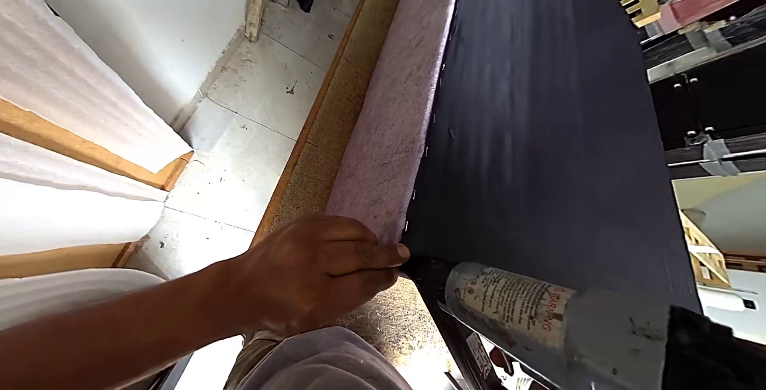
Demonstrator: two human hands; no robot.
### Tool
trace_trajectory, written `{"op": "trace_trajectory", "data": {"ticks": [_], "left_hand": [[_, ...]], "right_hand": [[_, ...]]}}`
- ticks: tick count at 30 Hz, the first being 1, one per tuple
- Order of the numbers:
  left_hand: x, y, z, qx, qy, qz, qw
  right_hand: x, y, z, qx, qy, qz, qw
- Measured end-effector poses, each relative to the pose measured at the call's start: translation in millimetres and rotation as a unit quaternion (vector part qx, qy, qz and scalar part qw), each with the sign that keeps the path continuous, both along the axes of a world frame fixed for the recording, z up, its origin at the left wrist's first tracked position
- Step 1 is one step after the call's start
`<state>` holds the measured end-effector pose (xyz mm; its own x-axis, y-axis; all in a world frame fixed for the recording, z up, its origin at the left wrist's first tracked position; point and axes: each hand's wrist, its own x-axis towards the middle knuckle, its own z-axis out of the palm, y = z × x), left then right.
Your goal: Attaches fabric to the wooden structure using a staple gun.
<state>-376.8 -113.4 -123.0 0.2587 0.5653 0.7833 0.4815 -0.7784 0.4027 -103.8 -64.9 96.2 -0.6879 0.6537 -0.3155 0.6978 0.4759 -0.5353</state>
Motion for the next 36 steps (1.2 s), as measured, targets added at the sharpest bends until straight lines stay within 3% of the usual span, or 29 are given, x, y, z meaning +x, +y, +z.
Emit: {"op": "trace_trajectory", "data": {"ticks": [4,6,10,13,17,20,24,30,36], "left_hand": [[4.7,-7.8,-3.8,0.018,0.022,0.036,0.999],[7.4,-13.2,-3.5,0.030,0.043,0.053,0.997],[8.0,-17.9,4.4,0.048,0.049,0.061,0.996],[9.5,-3.6,11.2,0.044,0.028,0.041,0.998],[32.7,36.8,10.1,0.022,0.122,-0.007,0.992],[41.3,51.4,5.8,0.028,0.138,-0.063,0.988],[36.3,46.8,2.7,-0.008,0.141,-0.125,0.982],[25.3,47.5,9.7,-0.042,0.153,-0.195,0.968],[28.6,45.7,5.2,-0.016,0.129,-0.171,0.977]], "right_hand": [[2.0,19.2,-5.9,-0.063,0.114,-0.013,0.991],[-32.8,15.5,-6.7,-0.015,0.094,-0.041,0.995],[-21.2,34.0,1.7,0.039,0.023,0.001,0.999],[16.3,34.7,14.6,0.003,0.082,-0.074,0.994],[71.1,38.1,30.2,-0.001,0.106,-0.157,0.982],[90.5,32.0,23.3,0.042,0.095,-0.177,0.979],[131.4,18.2,9.9,0.026,0.070,-0.225,0.971],[116.0,4.9,0.1,0.038,0.035,-0.210,0.976],[109.6,-8.4,7.7,-0.020,0.027,-0.207,0.978]]}}
